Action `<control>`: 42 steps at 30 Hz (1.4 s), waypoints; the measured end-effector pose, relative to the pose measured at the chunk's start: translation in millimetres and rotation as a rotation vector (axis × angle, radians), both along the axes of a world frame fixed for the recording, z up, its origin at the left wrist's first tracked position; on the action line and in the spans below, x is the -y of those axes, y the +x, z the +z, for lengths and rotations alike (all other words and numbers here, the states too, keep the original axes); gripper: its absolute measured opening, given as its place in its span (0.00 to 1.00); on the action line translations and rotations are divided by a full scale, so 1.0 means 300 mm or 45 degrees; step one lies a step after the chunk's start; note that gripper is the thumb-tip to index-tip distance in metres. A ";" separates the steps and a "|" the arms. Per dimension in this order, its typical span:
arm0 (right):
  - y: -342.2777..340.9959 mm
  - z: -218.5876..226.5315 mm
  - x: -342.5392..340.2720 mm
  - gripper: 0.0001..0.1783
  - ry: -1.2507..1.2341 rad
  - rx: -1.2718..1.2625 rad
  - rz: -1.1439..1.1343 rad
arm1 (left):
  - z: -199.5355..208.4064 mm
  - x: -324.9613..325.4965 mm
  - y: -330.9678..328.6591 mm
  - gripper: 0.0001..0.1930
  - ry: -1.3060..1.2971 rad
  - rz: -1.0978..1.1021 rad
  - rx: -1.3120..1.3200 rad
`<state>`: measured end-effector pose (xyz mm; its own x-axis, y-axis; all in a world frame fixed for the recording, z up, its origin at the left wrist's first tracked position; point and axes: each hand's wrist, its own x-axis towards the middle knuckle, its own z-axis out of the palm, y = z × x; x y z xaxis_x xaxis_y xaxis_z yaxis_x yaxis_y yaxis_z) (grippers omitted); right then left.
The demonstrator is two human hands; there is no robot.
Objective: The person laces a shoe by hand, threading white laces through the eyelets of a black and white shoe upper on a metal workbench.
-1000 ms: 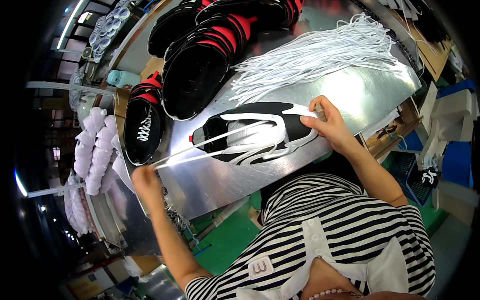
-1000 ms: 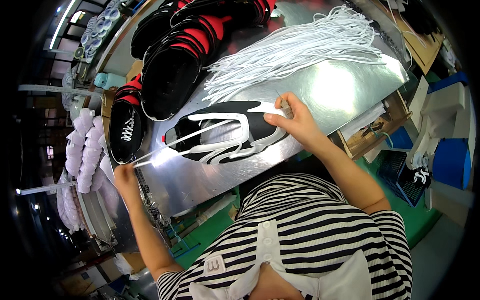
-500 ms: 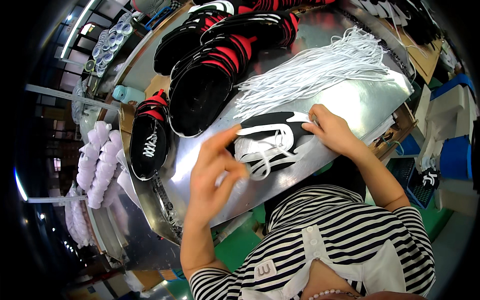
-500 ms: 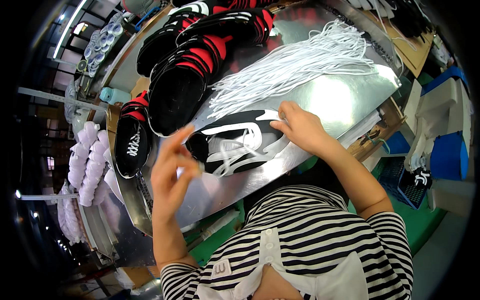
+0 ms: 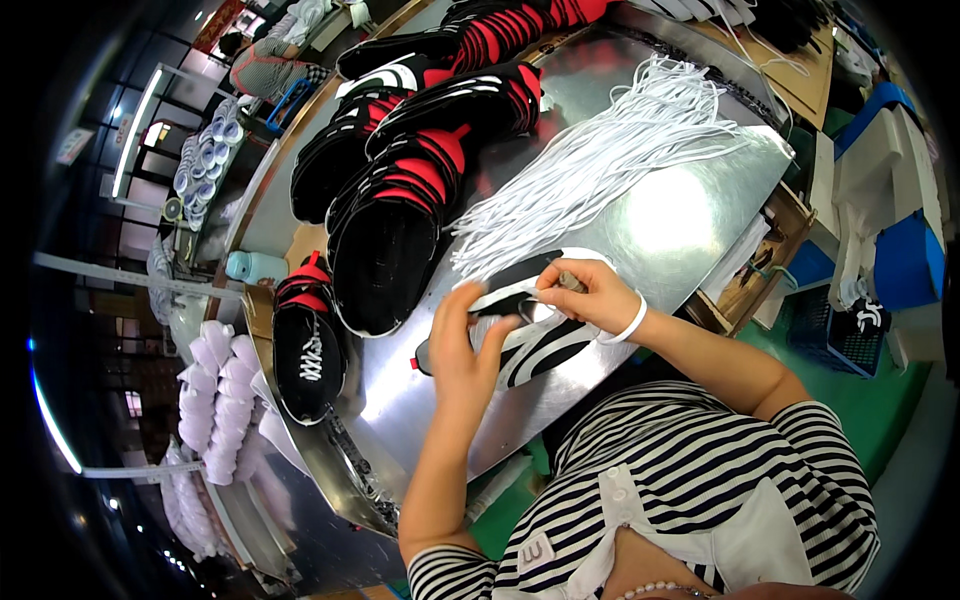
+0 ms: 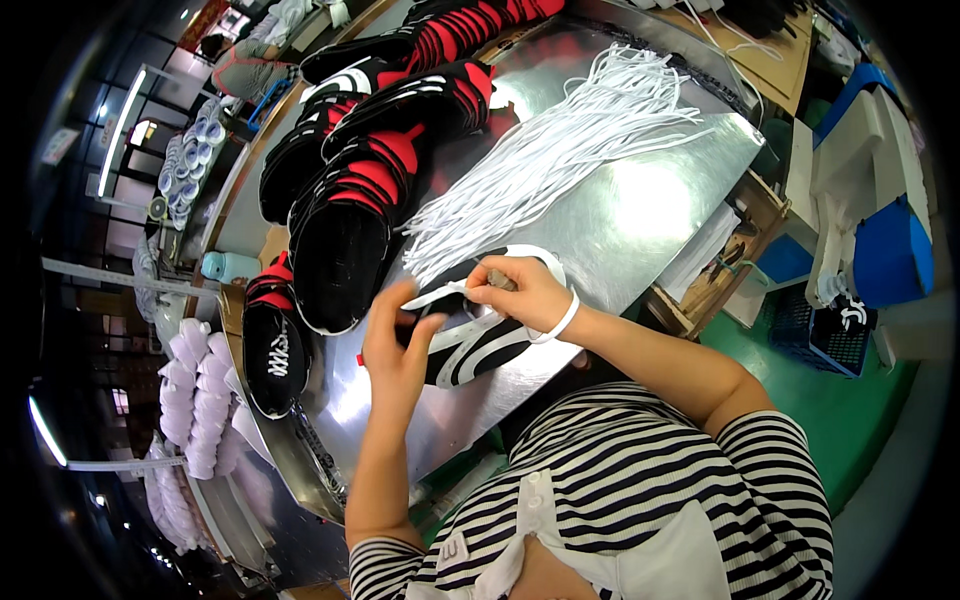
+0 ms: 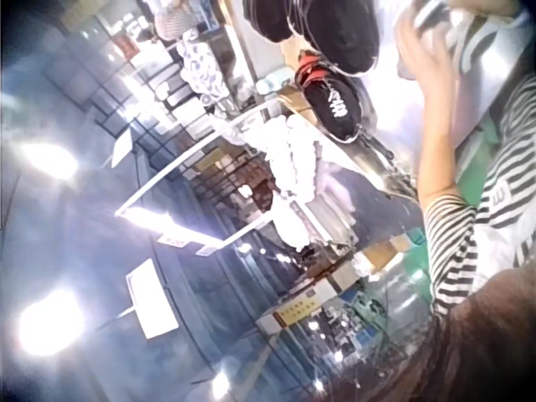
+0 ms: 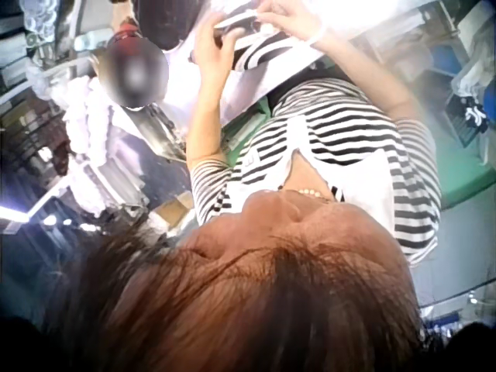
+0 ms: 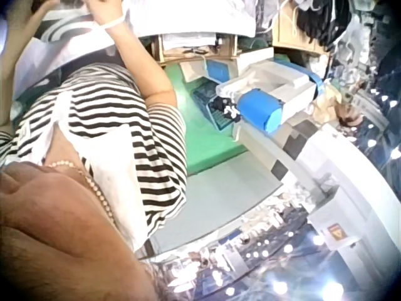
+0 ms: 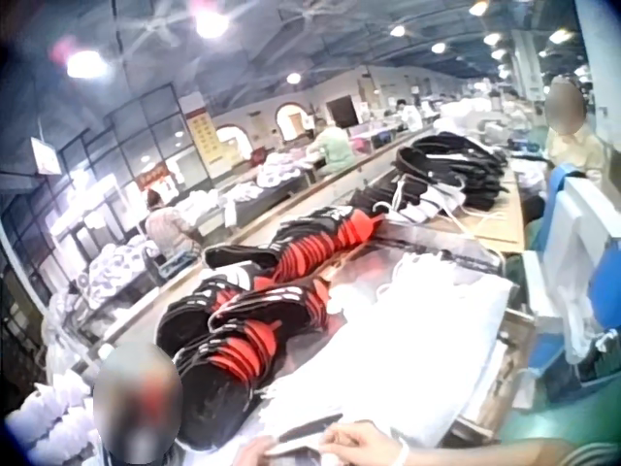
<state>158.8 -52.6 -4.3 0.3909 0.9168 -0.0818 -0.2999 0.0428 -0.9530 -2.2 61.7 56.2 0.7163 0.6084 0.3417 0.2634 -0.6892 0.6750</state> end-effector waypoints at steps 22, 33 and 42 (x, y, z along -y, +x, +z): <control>-0.073 -0.079 0.010 0.18 -0.134 0.513 -0.190 | -0.175 0.040 0.013 0.08 -1.004 0.107 -0.123; -0.053 -0.075 0.052 0.14 0.036 0.619 -0.120 | -0.164 0.071 0.002 0.05 -1.018 0.126 0.005; -0.038 -0.012 0.083 0.07 -0.002 1.142 -0.149 | -0.170 0.080 -0.012 0.06 -0.963 0.091 0.059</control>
